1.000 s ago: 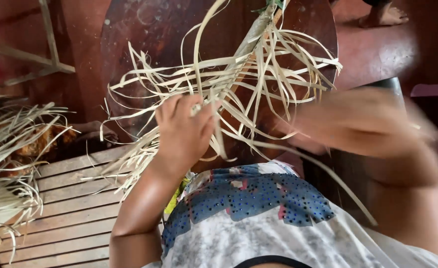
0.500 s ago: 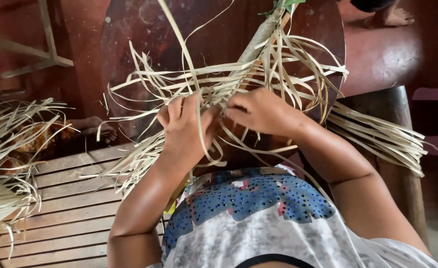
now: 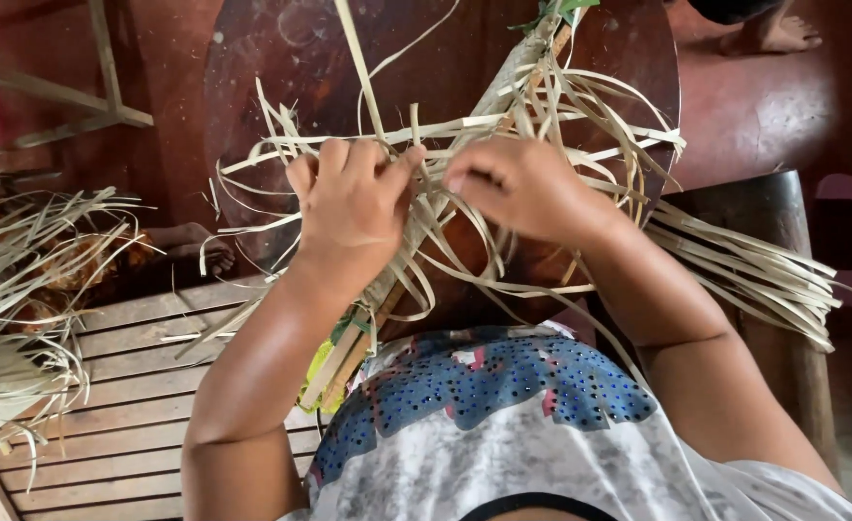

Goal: Weaving long, thin leaf strips around a central stalk to create a craft item.

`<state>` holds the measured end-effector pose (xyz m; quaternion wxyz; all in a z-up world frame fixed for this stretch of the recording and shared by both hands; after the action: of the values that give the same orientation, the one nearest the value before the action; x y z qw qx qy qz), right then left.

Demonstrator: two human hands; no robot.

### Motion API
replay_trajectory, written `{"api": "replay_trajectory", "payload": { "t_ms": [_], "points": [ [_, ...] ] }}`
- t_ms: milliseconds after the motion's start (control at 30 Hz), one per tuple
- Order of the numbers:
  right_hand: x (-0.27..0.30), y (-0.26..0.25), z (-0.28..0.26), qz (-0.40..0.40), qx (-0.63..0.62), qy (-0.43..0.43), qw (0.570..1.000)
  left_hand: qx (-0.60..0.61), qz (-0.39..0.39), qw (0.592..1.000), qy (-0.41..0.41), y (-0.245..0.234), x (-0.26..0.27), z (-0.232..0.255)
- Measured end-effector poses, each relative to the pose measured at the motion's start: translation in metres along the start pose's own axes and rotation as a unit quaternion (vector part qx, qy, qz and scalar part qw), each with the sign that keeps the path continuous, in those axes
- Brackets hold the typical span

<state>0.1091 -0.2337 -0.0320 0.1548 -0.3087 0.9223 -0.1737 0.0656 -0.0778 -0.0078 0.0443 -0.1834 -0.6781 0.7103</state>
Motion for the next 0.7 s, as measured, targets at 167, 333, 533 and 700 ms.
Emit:
{"api": "replay_trajectory", "payload": {
  "t_ms": [167, 333, 533, 700],
  "points": [
    [0.003, 0.023, -0.004, -0.028, 0.316, -0.016, 0.948, 0.0, 0.072, 0.997, 0.036, 0.005, -0.01, -0.012],
    [-0.013, 0.025, 0.0, -0.087, 0.379, -0.008, 0.921, 0.112, -0.084, 0.989, -0.052, 0.004, -0.06, -0.044],
    [-0.044, 0.031, -0.019, -0.306, 0.394, 0.108, 0.86, 0.25, -0.307, 0.898, -0.192, -0.036, -0.074, -0.046],
    [-0.055, 0.052, 0.054, -0.308, 0.395, 0.096, 0.86, 0.426, -0.262, 0.857, -0.122, -0.059, -0.05, -0.039]
  ]
}}
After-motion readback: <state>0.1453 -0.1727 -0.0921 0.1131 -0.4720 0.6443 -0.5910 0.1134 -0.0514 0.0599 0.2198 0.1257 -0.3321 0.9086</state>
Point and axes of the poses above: each hand's wrist, its own x-axis away from the middle knuckle, its own y-axis out of the palm, z = x × y, the point moved 7 cm from there along -x, towards the middle knuckle, and after that the axes turned 4 degrees about x, right-handed, at the moved point
